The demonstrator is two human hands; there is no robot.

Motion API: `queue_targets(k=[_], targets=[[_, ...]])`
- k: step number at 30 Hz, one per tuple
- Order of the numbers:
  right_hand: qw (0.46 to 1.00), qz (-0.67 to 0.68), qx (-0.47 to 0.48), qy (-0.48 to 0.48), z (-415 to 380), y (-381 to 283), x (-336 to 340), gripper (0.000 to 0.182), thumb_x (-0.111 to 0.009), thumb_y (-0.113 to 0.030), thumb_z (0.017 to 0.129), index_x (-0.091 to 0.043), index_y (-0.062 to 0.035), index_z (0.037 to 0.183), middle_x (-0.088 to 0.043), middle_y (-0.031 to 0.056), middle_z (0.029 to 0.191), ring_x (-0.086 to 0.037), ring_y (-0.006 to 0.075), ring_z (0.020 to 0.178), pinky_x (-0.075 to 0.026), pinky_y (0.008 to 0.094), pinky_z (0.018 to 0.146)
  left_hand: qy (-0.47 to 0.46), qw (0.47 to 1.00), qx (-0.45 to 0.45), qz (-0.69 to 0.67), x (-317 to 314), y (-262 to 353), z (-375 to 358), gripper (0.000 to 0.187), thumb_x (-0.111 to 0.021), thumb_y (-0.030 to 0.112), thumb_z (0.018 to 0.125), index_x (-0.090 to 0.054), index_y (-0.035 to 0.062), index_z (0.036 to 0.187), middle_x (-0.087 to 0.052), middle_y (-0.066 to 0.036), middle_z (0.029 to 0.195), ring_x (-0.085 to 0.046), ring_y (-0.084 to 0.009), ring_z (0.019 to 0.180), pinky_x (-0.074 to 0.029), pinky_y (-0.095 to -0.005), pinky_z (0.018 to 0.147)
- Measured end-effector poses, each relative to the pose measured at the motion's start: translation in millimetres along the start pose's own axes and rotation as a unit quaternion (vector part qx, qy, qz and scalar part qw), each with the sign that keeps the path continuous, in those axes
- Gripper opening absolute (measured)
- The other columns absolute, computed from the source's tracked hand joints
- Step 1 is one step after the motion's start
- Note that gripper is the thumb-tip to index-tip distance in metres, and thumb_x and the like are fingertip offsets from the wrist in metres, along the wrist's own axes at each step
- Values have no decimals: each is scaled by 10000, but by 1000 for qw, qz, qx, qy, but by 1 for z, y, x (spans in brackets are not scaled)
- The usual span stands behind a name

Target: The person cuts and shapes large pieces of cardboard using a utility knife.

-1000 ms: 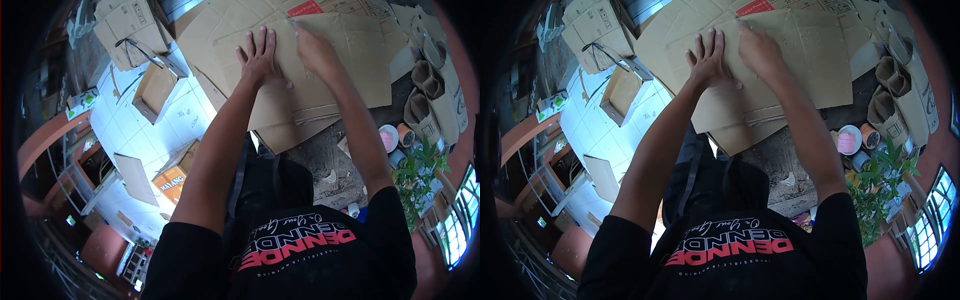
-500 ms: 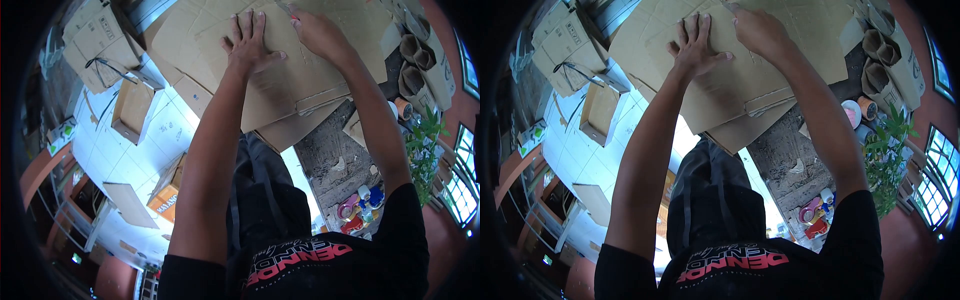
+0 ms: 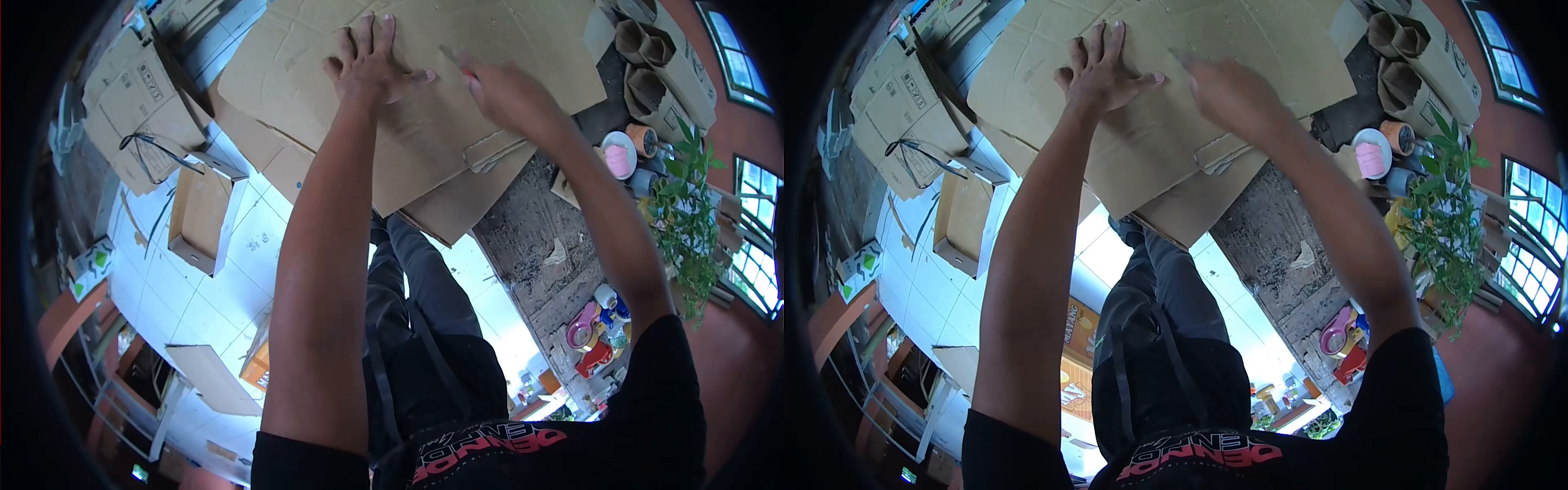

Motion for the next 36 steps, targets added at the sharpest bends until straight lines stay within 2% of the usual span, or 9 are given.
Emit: queue_targets(k=[5, 8, 14, 16, 22, 27, 31, 34, 36], targets=[[969, 7, -171, -176, -148, -8, -17, 489, -515, -254, 1051, -434, -145, 1521, -687, 249, 822, -689, 483, 826, -544, 570, 766, -23, 999, 15, 15, 3, 4, -2, 1288, -737, 846, 615, -195, 311, 1654, -98, -6, 1744, -21, -377, 1591, -200, -633, 1152], [962, 18, -189, -195, -178, -7, -15, 482, -507, -254, 1058, -438, -170, 1527, -680, 248, 805, -686, 484, 801, -532, 572, 749, 5, 1000, 7, -6, 2, 4, -4, 1269, -724, 842, 635, -204, 290, 1653, -115, -15, 1741, -28, -372, 1591, -192, -636, 1166], [973, 145, -165, -66, -114, -29, 55, 482, -508, -254, 1054, -448, -168, 1524, -684, 264, 847, -675, 492, 832, -503, 580, 763, 186, 980, -65, -16, -11, -7, -26, 864, -546, 711, 903, -356, 239, 1601, -247, -40, 1704, -143, -339, 1581, -159, -603, 1227], [990, 102, -102, -9, -68, -28, 48, 480, -508, -243, 1047, -458, -156, 1516, -698, 270, 913, -674, 494, 896, -514, 572, 807, 220, 972, -76, -37, -14, -7, -26, 705, -479, 623, 987, -411, 238, 1574, -291, -39, 1688, -191, -323, 1572, -152, -583, 1244], [996, 54, -34, 68, 65, -14, 9, 458, -506, -251, 1033, -506, -137, 1476, -715, 269, 1015, -687, 474, 971, -544, 557, 886, 216, 975, -58, -10, -12, -5, -27, 626, -474, 568, 1006, -448, 262, 1551, -319, -22, 1675, -208, -311, 1569, -146, -575, 1256], [998, 31, -15, 52, 69, -8, 1, 424, -510, -244, 1025, -548, -129, 1432, -713, 270, 980, -699, 460, 945, -553, 557, 840, 206, 978, -36, -4, -11, -3, -28, 604, -478, 558, 1003, -458, 289, 1543, -315, -11, 1677, -199, -309, 1572, -136, -567, 1263], [999, 6, -20, -25, -9, -10, -7, 446, -515, -230, 1024, -508, -136, 1461, -701, 265, 893, -701, 450, 856, -552, 565, 782, 213, 977, -15, -13, -11, -4, -27, 589, -474, 554, 1005, -459, 309, 1541, -300, -5, 1683, -180, -313, 1576, -126, -566, 1266], [972, -12, -161, -169, -123, -13, -23, 479, -499, -222, 1042, -452, -162, 1515, -665, 292, 800, -675, 489, 797, -525, 578, 730, 204, 979, -1, -16, -10, -2, -29, 577, -467, 548, 1009, -457, 324, 1541, -284, -1, 1690, -161, -313, 1581, -121, -560, 1268], [966, 33, -184, -181, -166, -10, -24, 491, -507, -239, 1047, -443, -175, 1529, -655, 284, 746, -681, 486, 775, -523, 574, 720, 202, 979, 3, -12, -11, -2, -31, 574, -466, 546, 1011, -452, 328, 1543, -280, 0, 1691, -157, -313, 1582, -119, -562, 1268]])
Point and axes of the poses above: each hand's wrist, its own z-axis towards the middle knuckle, its own x-axis out of the back of the hand, y = z × x, the point moved 5 cm from there along z, towards the middle knuckle
